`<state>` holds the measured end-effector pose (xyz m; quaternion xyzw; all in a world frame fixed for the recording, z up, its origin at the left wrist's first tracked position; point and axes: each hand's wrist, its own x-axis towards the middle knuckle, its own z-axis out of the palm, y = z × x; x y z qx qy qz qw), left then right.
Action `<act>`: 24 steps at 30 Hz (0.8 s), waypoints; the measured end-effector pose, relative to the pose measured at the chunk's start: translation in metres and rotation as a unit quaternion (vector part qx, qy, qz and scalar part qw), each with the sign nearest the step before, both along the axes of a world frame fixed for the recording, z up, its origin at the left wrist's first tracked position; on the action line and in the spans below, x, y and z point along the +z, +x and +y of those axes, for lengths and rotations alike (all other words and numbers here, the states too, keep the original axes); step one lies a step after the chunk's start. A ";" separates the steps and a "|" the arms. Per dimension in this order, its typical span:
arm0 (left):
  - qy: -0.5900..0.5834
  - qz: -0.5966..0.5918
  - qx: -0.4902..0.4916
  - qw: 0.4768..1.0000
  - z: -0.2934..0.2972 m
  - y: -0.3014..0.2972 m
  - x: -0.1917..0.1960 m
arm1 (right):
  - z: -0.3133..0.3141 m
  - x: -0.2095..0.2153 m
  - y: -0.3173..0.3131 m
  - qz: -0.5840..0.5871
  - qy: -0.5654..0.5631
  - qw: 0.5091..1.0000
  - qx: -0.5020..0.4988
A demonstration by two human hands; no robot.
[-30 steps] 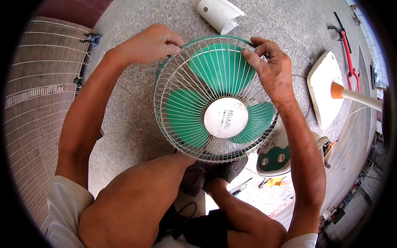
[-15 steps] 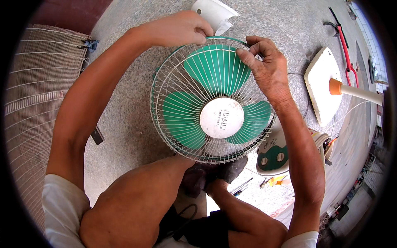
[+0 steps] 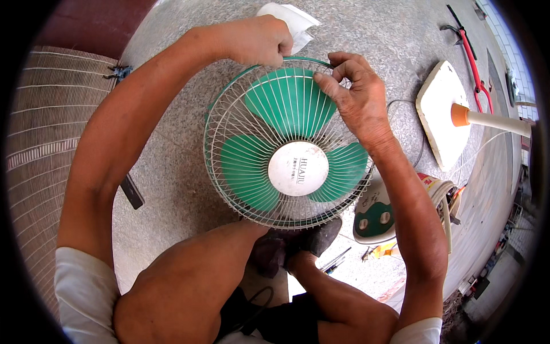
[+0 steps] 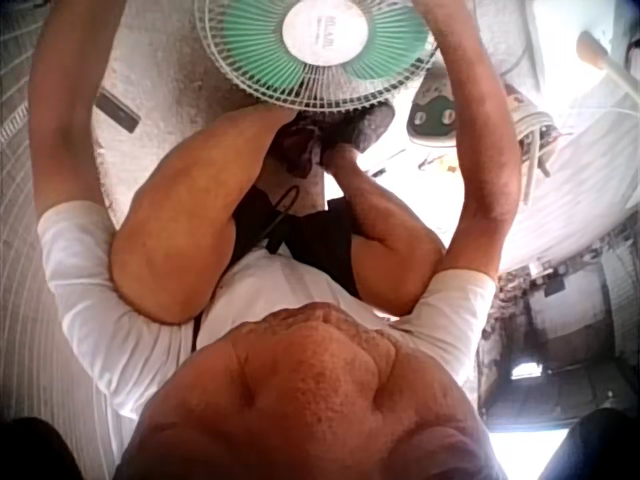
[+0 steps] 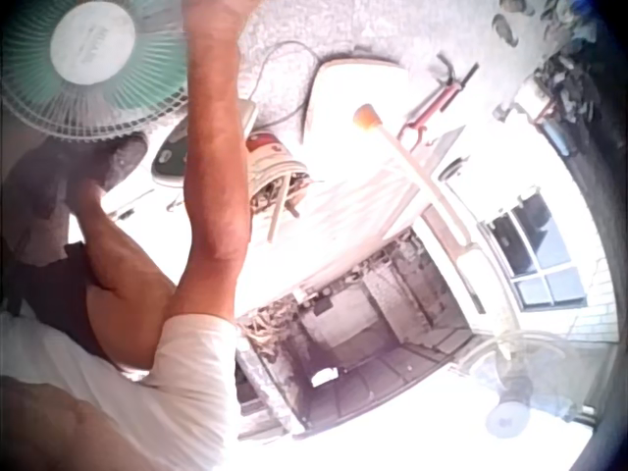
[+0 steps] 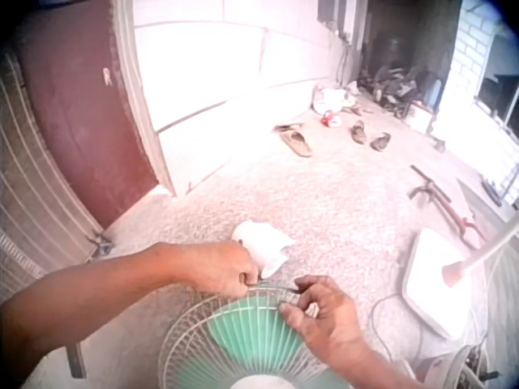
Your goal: The person secures a green plastic tie onto the fan blade assembly, then attaches the front wire cage to the fan head. They align the cage with the mounting points and rotate the locking ring to fasten it in place.
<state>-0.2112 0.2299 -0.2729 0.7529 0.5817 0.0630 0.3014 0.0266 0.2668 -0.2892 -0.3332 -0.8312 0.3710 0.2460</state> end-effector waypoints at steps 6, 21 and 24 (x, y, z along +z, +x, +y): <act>0.065 0.028 -0.013 0.997 -0.005 0.003 -0.008 | -0.001 -0.004 0.002 0.005 0.044 0.999 0.007; -0.026 0.068 -0.051 0.996 0.008 0.006 0.007 | 0.000 -0.002 0.001 0.017 0.027 0.999 -0.015; -0.011 0.080 -0.066 0.995 0.008 0.005 0.002 | 0.011 0.004 0.004 0.036 -0.022 0.998 -0.044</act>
